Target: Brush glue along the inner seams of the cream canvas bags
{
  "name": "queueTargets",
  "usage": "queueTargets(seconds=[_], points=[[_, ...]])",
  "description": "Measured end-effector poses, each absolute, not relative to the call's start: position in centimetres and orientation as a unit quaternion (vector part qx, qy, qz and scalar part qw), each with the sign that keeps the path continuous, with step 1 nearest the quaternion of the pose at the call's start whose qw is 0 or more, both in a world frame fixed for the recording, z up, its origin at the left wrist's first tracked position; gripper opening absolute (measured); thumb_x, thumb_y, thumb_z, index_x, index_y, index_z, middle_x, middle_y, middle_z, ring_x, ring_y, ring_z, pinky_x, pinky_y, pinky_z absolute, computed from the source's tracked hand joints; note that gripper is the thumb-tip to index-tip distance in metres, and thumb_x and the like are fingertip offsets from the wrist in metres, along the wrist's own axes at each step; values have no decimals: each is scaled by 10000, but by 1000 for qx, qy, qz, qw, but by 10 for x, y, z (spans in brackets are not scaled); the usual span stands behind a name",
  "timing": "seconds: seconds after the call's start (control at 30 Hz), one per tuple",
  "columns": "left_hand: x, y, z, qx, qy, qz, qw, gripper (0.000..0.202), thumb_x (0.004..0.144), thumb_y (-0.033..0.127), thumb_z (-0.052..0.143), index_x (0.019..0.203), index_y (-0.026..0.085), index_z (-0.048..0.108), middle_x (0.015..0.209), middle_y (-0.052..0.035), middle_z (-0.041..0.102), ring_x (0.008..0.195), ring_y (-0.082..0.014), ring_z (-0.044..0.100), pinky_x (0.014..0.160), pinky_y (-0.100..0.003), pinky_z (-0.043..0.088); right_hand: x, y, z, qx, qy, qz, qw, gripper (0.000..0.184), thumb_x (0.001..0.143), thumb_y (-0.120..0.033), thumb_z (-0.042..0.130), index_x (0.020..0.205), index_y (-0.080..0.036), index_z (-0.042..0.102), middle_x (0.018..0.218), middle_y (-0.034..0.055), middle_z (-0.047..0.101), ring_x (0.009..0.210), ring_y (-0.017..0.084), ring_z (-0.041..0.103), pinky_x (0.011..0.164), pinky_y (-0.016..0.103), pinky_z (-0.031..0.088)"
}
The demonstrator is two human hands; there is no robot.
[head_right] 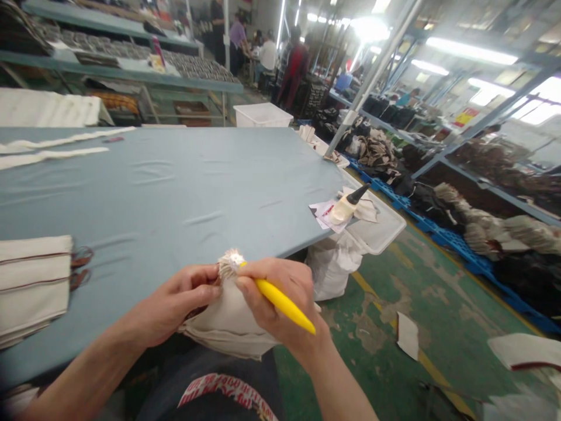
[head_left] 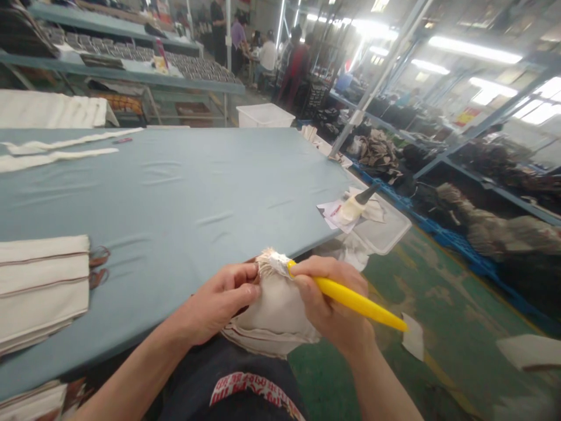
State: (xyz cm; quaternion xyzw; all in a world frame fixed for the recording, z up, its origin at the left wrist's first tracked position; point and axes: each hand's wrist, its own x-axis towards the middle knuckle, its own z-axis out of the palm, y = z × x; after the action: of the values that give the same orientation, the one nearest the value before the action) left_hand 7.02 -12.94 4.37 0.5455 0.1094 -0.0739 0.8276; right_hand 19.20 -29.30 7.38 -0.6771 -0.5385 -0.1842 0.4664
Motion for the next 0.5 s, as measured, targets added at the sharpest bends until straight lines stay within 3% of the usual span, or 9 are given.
queueTargets(seconds=[0.1,0.23,0.37,0.5], points=[[68,-135,42,636,88,-20,766,169,893,284,586,803,161,659,831,-14,635,727,-144,552,640,-241,417,191,-306,69,-691,-482,-207,498,83,1013,-295,665,951,-271,714,763,-5,772,634,167,728,633,287,591],[65,-141,30,813,13,157,561,289,919,110,468,650,214,456,670,26,497,619,-126,447,591,-258,347,187,-323,60,-695,-373,-161,593,197,1037,-401,634,953,-242,716,647,-13,667,478,145,587,514,290,516],[69,-141,19,866,-84,289,401,287,904,-7,451,756,238,463,695,-1,585,651,-159,519,621,-277,402,180,-329,54,-706,-389,-106,583,206,1025,-426,647,941,-252,716,580,-30,609,481,161,594,527,306,526],[75,-140,14,879,-91,328,335,284,891,-48,473,871,233,507,759,-27,662,673,-178,566,618,-290,412,172,-325,56,-719,-428,-112,536,188,1057,-365,586,939,-264,692,630,-24,672,505,151,645,539,285,539]])
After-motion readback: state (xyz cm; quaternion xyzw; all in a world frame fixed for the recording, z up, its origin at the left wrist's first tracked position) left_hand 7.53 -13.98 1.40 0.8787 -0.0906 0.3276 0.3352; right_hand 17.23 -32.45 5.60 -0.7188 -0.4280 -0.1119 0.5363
